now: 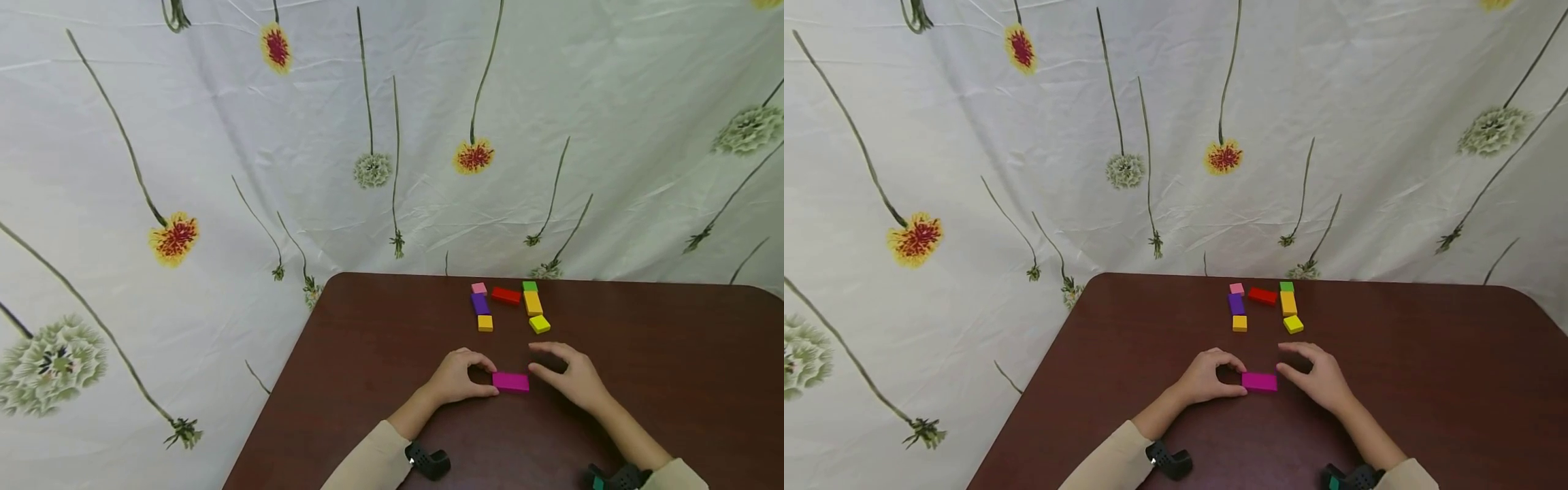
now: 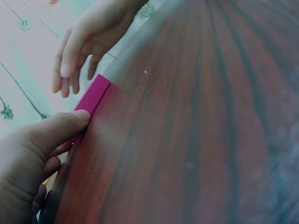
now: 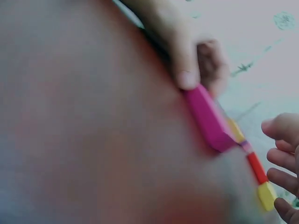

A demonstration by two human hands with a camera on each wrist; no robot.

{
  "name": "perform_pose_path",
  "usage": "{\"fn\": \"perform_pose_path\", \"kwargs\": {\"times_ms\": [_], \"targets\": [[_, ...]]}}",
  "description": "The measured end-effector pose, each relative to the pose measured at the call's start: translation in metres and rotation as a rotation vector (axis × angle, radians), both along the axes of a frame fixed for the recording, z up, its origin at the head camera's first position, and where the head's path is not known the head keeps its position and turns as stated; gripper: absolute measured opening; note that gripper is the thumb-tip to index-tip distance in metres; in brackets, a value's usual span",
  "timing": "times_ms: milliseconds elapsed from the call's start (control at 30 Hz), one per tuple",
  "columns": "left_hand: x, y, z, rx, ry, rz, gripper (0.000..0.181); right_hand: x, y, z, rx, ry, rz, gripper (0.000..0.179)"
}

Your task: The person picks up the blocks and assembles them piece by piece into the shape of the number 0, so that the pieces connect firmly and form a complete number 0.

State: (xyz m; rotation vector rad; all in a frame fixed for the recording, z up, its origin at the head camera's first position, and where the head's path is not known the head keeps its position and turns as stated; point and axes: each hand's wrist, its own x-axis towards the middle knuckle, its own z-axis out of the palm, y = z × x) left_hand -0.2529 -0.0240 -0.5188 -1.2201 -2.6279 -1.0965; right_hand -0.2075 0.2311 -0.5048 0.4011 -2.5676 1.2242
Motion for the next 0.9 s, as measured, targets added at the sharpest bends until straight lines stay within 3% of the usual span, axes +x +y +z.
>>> {"fn": "perform_pose_path", "kwargs": {"times_ms": [200,467,900], "targets": [[0.000,-0.001,0.001,-0.005,0.004,-0.005,0.029,-0.032,0.018,0.009,-0.001,-0.032,-0.086,0.041],[0.001,-0.002,-0.001,-0.008,0.004,-0.004,0.029,-0.056,0.025,0.006,0.012,-0.151,-0.111,0.048],[0.001,-0.001,-0.001,0.001,0.028,-0.012,0.030,-0.071,0.026,0.003,0.056,-0.258,-0.099,0.054]]}}
